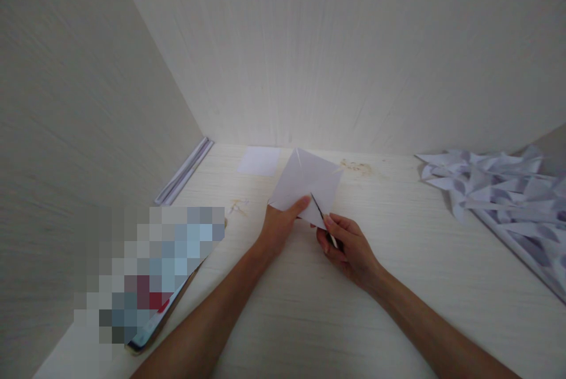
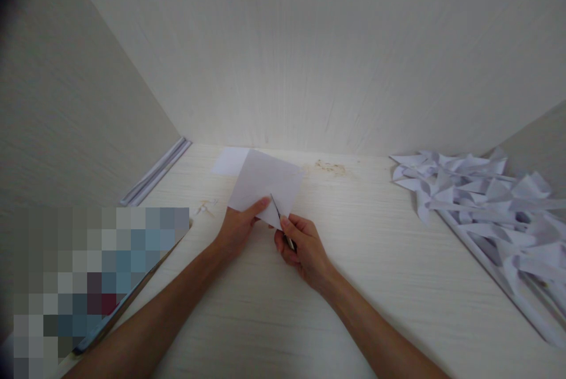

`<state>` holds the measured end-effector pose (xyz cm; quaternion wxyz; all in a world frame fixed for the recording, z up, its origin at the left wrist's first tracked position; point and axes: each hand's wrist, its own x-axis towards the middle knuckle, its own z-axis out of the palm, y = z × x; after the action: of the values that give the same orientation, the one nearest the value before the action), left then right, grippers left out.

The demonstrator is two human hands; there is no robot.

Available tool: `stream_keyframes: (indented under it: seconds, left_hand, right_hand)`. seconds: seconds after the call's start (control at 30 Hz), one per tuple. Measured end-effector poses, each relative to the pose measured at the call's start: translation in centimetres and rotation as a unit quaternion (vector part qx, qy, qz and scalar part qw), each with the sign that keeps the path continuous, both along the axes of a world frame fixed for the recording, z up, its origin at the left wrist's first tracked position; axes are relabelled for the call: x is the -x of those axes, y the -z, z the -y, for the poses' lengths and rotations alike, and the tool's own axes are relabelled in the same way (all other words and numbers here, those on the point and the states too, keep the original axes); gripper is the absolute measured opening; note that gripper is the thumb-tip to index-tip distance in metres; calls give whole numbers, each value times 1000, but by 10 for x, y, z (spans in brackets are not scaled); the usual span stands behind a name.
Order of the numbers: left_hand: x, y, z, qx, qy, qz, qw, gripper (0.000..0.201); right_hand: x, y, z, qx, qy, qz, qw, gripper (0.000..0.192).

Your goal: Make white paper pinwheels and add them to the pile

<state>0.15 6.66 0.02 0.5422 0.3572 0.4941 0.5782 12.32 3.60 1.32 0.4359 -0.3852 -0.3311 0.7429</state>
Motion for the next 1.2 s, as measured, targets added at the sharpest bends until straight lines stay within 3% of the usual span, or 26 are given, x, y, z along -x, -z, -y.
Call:
stream_keyframes:
  seconds: [0.67, 0.97, 1.2]
  left_hand:
    - [-2, -2, 1, -12, -6, 25, 1000, 39]
    - [-1, -16, -2, 19, -81, 111, 990, 39]
    - [0, -18, -3, 12, -107, 115, 988, 42]
  right_hand:
    - [0, 4, 0, -4, 2, -1, 1000, 31]
    - [-1, 2, 0, -31, -20, -8, 999, 24]
    - [-1, -1, -1, -49, 69, -34, 996, 26]
